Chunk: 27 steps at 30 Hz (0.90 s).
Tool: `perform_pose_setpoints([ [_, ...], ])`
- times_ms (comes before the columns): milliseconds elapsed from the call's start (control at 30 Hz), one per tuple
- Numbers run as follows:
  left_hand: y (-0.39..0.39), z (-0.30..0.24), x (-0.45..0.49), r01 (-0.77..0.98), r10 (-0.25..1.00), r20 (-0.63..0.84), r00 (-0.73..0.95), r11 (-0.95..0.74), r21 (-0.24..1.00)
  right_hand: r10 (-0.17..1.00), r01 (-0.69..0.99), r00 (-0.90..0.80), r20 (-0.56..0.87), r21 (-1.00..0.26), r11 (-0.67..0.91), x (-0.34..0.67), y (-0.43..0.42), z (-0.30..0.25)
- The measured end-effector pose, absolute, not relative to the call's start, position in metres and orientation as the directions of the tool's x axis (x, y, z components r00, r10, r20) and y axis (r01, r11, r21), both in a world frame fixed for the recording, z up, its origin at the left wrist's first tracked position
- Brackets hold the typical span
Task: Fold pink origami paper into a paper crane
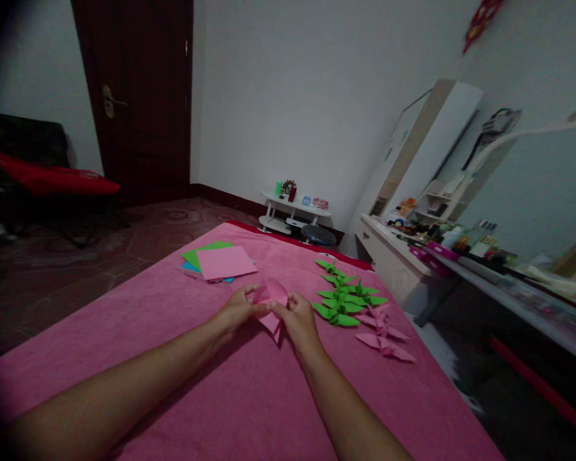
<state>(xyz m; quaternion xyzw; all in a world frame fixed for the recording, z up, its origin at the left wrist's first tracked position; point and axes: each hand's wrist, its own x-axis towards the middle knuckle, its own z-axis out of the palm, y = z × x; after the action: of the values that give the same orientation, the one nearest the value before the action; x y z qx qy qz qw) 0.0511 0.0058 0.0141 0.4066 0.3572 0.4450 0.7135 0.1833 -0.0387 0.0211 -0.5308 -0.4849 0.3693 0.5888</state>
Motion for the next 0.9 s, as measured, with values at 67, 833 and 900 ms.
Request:
perform_pose_setpoints([
  [67, 0.012, 0.009, 0.049, -0.332, 0.931, -0.132, 0.341, 0.251, 0.909, 0.967, 0.032, 0.230, 0.109, -0.994, 0.104, 0.177, -0.037, 0.015],
  [833, 0.022, -0.001, 0.049, -0.282, 0.897, -0.104, 0.431, 0.243, 0.928, 0.945, -0.086, 0.322, -0.059, -0.996, -0.033, 0.169, -0.051, 0.001],
  [900, 0.022, -0.001, 0.050, -0.269, 0.895, -0.117, 0.430, 0.251, 0.930, 0.942, -0.040, 0.336, -0.015, -0.999, -0.001, 0.170, -0.050, -0.001],
])
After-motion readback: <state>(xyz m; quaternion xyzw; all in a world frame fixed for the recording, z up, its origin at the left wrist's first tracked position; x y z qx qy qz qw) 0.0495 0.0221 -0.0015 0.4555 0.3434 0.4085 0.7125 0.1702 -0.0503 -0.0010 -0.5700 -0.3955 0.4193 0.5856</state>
